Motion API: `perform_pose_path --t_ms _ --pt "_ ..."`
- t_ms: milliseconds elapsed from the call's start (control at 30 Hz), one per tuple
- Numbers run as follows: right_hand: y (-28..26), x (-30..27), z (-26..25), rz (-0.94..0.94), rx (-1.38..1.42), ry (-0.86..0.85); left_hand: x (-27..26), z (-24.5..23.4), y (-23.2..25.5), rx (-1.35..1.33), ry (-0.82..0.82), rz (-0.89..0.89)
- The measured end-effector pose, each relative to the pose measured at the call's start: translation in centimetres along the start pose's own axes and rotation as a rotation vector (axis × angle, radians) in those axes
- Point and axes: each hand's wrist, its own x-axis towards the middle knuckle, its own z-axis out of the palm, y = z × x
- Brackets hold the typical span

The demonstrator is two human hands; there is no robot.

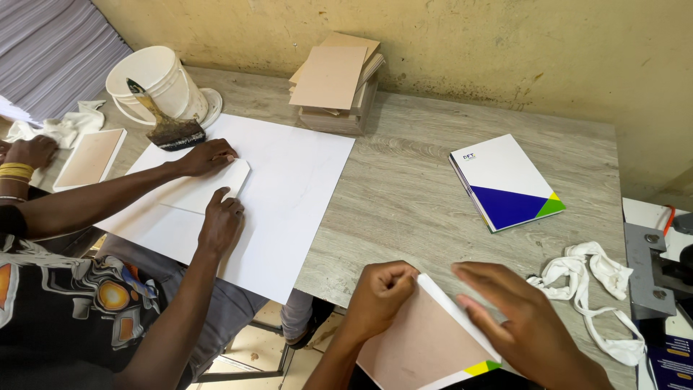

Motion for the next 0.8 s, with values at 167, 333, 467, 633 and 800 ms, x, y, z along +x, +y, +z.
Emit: perform_pose_path --t_ms 167,333,467,633,800 --pt "1.1 -2.0 1.7 0.673 0.467 0.193 0.2 0.5 -2.7 -0.145 0.313 -0.015" --pt "2.9 -4.3 4.9 0.961 1.169 0.359 0.4 1.5 -4.0 -0.193 0.597 -0.006" --pt "3.9 -3.7 4.5 0.875 1.1 0.323 0.6 2.1 -3.3 -0.23 0.664 -0.031" --pt "4.8 -2.1 2.9 0.657 0.852 0.086 0.8 2.5 -3.9 -0.281 0.695 -0.021" --pt "6.6 -1.0 2.5 0.759 0.829 -0.076 0.6 2.1 -3.6 -0.27 0.695 -0.133"
